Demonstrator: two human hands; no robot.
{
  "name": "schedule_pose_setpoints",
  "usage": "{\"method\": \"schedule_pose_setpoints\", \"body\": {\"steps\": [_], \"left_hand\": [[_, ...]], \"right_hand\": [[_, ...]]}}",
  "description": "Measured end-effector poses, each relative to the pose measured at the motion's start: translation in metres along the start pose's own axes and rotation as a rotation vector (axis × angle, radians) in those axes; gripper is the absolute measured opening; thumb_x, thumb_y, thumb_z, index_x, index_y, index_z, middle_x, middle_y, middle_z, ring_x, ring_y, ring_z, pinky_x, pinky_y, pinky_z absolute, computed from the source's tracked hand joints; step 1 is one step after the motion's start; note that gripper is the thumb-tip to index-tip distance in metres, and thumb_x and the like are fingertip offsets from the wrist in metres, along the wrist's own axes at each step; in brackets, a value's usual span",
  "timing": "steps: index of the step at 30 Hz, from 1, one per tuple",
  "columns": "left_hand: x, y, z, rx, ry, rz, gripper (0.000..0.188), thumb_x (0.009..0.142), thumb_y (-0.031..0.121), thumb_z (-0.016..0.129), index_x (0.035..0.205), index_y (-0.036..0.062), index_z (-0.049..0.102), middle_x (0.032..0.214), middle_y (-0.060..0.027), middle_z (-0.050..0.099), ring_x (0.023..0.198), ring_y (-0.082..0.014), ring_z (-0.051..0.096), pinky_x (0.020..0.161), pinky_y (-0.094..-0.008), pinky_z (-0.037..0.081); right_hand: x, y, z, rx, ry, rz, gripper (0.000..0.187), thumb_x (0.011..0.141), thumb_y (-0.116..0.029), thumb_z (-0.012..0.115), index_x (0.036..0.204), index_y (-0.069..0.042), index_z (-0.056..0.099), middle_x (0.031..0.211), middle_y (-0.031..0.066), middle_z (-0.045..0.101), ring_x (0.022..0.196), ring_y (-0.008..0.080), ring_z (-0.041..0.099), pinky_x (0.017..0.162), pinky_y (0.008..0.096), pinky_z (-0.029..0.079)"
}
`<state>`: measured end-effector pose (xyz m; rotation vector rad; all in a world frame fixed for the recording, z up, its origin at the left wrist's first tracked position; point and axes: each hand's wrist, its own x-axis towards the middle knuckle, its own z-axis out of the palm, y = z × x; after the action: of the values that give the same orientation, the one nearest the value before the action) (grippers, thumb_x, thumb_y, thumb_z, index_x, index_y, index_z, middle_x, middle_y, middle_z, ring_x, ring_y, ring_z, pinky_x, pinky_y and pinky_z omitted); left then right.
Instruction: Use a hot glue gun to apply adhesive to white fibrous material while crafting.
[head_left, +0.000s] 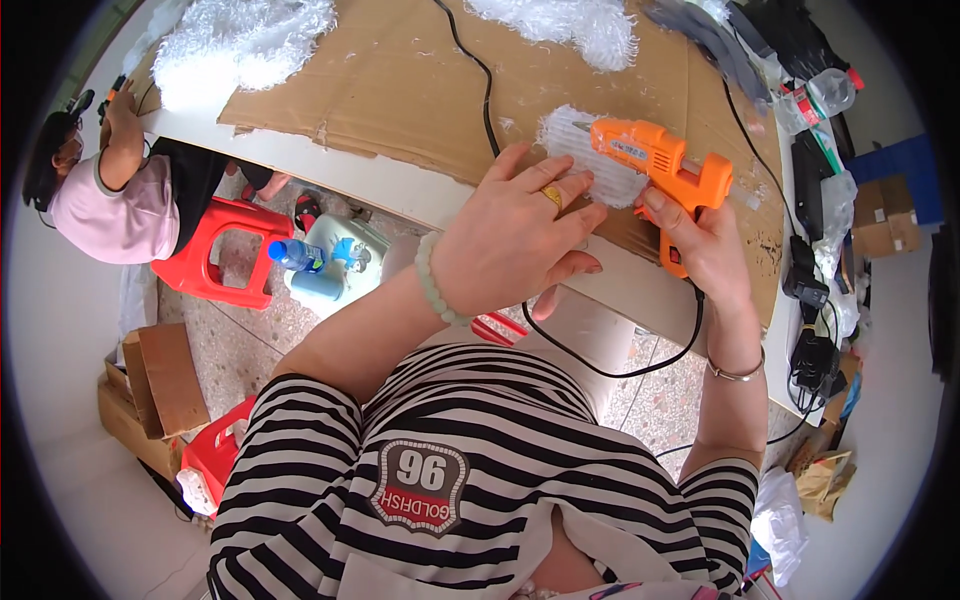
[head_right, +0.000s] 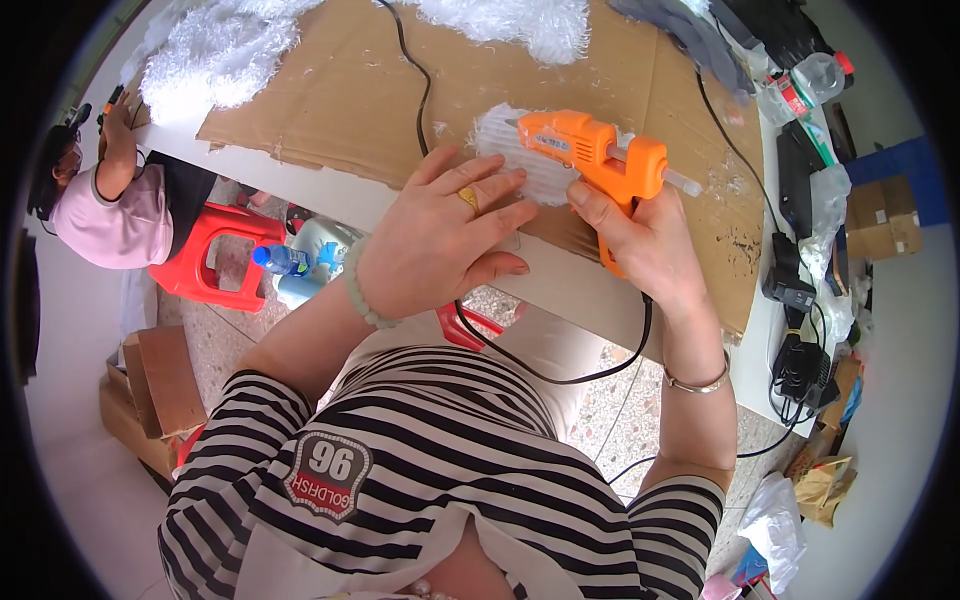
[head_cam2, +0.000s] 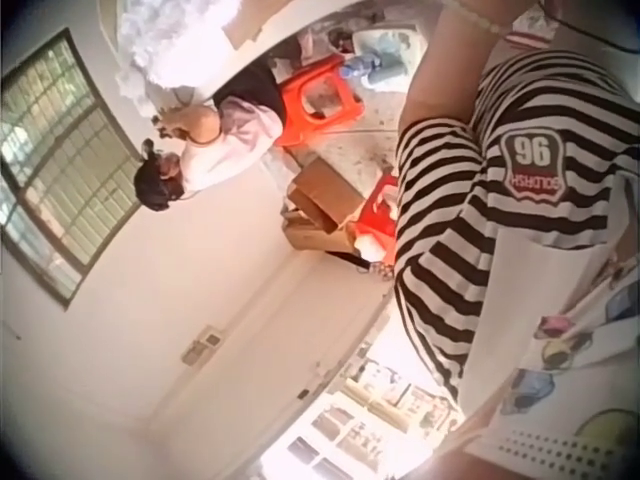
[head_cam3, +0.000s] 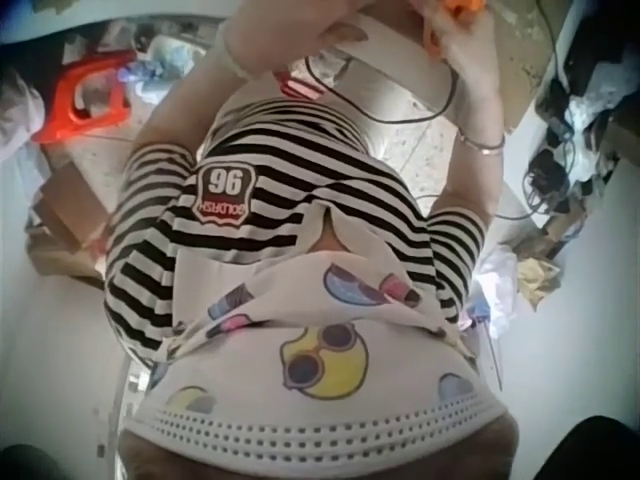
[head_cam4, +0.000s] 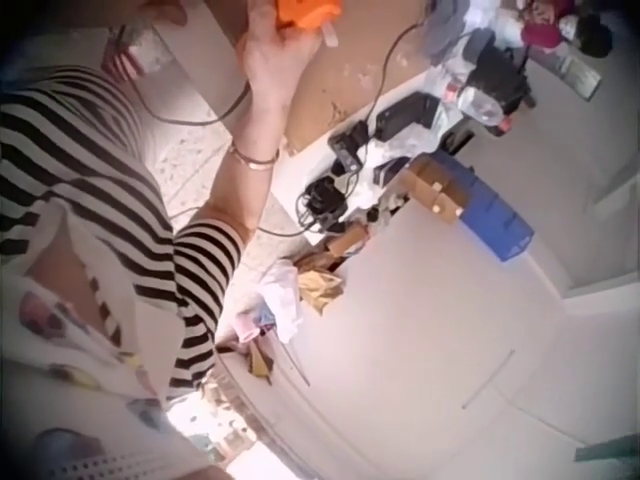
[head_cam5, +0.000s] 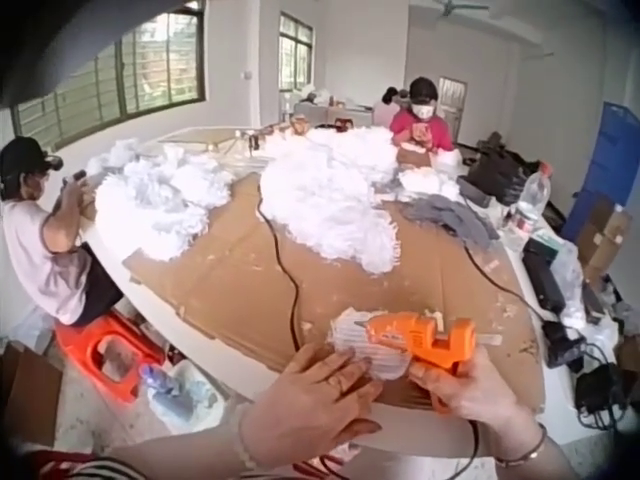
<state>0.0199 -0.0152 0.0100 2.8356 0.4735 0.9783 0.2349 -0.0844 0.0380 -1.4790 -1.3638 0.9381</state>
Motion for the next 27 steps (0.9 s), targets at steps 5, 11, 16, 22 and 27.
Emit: {"method": "schedule_pose_setpoints", "body": {"steps": [5, 11, 16, 22, 27], "left_hand": [[-0.001, -0.001, 0.0, -0.017, -0.022, -0.026, 0.045, 0.073, 0.036, 0.071, 0.107, 0.0099, 0.062, 0.117, -0.01, 0.06, 0.113, -0.0306, 0.054, 0.099, -0.0516, 0.035], [-0.001, -0.001, 0.0, -0.031, -0.018, -0.028, 0.043, 0.072, 0.035, 0.072, 0.105, 0.0096, 0.063, 0.116, -0.0095, 0.06, 0.112, -0.0296, 0.054, 0.099, -0.0515, 0.035], [-0.001, -0.001, 0.001, -0.024, -0.024, -0.031, 0.042, 0.071, 0.034, 0.072, 0.104, 0.0092, 0.063, 0.116, -0.0091, 0.06, 0.112, -0.0291, 0.054, 0.099, -0.0511, 0.035], [0.0, -0.001, 0.002, -0.051, 0.019, -0.024, 0.04, 0.068, 0.03, 0.074, 0.101, 0.0077, 0.064, 0.113, -0.0088, 0.061, 0.108, -0.0295, 0.054, 0.097, -0.0495, 0.037], [0.001, -0.002, 0.004, -0.039, 0.052, -0.003, 0.036, 0.071, 0.033, 0.071, 0.096, 0.0078, 0.065, 0.106, -0.0082, 0.063, 0.104, -0.026, 0.053, 0.096, -0.0467, 0.037]], "right_hand": [[0.004, -0.004, 0.005, -0.04, 0.021, 0.023, 0.022, 0.09, -0.014, 0.063, 0.106, 0.0, 0.057, 0.094, 0.0011, 0.06, 0.085, 0.0088, 0.055, 0.078, 0.0249, 0.045], [0.006, -0.008, 0.007, -0.095, 0.059, 0.068, 0.022, 0.09, -0.015, 0.062, 0.105, 0.0, 0.057, 0.091, 0.0002, 0.06, 0.085, 0.008, 0.054, 0.078, 0.0238, 0.044], [0.008, -0.008, 0.01, -0.1, 0.069, 0.052, 0.022, 0.09, -0.015, 0.061, 0.105, 0.0, 0.057, 0.09, 0.0001, 0.06, 0.083, 0.0079, 0.054, 0.077, 0.0233, 0.044], [0.01, -0.001, 0.006, -0.17, 0.054, 0.067, 0.023, 0.09, -0.017, 0.062, 0.104, 0.0, 0.057, 0.086, -0.0002, 0.058, 0.079, 0.0074, 0.052, 0.072, 0.0232, 0.043], [0.009, 0.0, 0.006, -0.187, 0.048, 0.09, 0.022, 0.09, -0.019, 0.062, 0.102, 0.0, 0.057, 0.084, 0.0001, 0.058, 0.078, 0.0074, 0.053, 0.071, 0.0233, 0.043]]}}
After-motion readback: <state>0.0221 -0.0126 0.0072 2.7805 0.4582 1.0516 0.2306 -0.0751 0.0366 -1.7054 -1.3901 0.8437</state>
